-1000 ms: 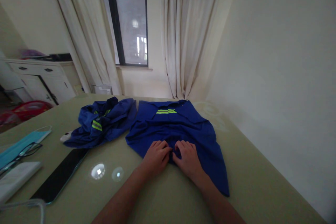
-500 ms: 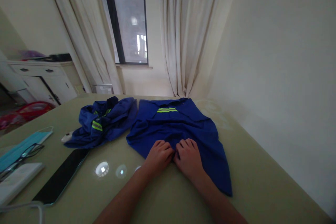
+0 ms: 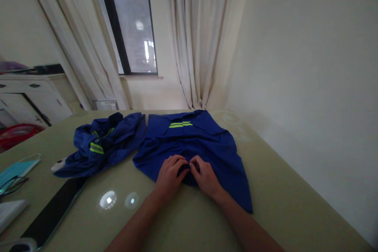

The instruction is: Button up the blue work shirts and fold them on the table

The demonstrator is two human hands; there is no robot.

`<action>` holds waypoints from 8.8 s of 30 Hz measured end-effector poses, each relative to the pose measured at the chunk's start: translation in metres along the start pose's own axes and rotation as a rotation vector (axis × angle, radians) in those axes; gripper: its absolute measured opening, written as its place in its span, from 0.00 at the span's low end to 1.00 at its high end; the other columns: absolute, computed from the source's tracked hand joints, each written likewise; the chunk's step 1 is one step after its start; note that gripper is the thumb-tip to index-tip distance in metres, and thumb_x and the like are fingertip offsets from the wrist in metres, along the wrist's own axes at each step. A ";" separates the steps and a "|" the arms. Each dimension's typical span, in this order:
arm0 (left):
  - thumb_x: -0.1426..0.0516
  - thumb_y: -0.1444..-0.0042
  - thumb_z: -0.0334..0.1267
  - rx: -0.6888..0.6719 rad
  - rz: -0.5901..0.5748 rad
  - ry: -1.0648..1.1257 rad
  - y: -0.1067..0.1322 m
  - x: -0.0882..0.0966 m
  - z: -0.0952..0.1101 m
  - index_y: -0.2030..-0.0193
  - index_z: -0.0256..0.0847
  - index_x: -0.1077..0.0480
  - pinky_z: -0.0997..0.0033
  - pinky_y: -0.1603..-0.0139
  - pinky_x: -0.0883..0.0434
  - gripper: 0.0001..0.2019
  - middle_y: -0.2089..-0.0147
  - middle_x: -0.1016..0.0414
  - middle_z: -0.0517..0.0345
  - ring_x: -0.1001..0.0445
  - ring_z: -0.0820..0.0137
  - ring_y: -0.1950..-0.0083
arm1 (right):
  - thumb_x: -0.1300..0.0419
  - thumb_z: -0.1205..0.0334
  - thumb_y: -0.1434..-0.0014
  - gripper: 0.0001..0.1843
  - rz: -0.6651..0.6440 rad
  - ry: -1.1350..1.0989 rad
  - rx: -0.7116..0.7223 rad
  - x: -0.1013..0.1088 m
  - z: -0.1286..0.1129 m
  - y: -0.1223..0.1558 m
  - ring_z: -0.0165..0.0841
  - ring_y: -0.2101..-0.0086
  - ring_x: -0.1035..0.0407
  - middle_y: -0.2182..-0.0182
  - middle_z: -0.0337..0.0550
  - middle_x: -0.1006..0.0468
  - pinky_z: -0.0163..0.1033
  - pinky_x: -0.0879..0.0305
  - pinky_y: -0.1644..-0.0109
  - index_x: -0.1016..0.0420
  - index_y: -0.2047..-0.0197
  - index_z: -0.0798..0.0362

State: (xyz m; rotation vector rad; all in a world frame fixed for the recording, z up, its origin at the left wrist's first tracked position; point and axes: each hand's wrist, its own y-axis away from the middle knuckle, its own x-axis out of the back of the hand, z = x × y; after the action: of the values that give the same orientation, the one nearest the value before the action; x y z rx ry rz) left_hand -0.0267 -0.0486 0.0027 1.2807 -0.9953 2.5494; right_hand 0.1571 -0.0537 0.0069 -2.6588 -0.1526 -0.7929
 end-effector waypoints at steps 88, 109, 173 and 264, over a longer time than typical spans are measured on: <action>0.43 0.36 0.31 -0.027 0.071 0.178 0.004 -0.001 -0.011 0.61 0.47 0.22 0.68 0.58 0.24 0.09 0.63 0.17 0.61 0.19 0.67 0.61 | 0.42 0.69 0.35 0.08 0.054 0.100 0.103 0.006 -0.004 0.011 0.36 0.61 0.26 0.63 0.42 0.20 0.38 0.33 0.55 0.22 0.59 0.49; 0.41 0.40 0.26 -0.118 -0.177 0.042 0.002 0.005 -0.011 0.62 0.45 0.23 0.60 0.47 0.29 0.09 0.49 0.20 0.57 0.24 0.62 0.48 | 0.32 0.61 0.47 0.09 -0.235 -0.321 -0.171 0.021 -0.004 0.001 0.31 0.71 0.33 0.71 0.35 0.24 0.34 0.39 0.67 0.22 0.61 0.52; 0.44 0.33 0.39 0.136 0.053 0.207 0.002 0.005 0.006 0.55 0.48 0.23 0.61 0.49 0.26 0.07 0.57 0.23 0.55 0.25 0.63 0.52 | 0.39 0.59 0.34 0.08 0.000 0.123 0.083 0.027 -0.014 0.007 0.40 0.58 0.24 0.59 0.43 0.16 0.43 0.34 0.51 0.19 0.55 0.47; 0.46 0.39 0.27 -0.043 0.127 0.007 0.006 -0.005 0.006 0.66 0.44 0.32 0.68 0.54 0.29 0.08 0.59 0.25 0.58 0.25 0.68 0.57 | 0.39 0.75 0.39 0.12 -0.010 0.382 0.210 0.020 -0.007 0.006 0.37 0.54 0.31 0.56 0.41 0.25 0.43 0.34 0.47 0.24 0.57 0.48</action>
State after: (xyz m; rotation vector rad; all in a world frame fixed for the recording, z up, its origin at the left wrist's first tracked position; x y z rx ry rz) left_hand -0.0219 -0.0558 -0.0020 1.2344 -1.1599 2.6065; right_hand 0.1718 -0.0617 0.0216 -2.2665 -0.1397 -1.1985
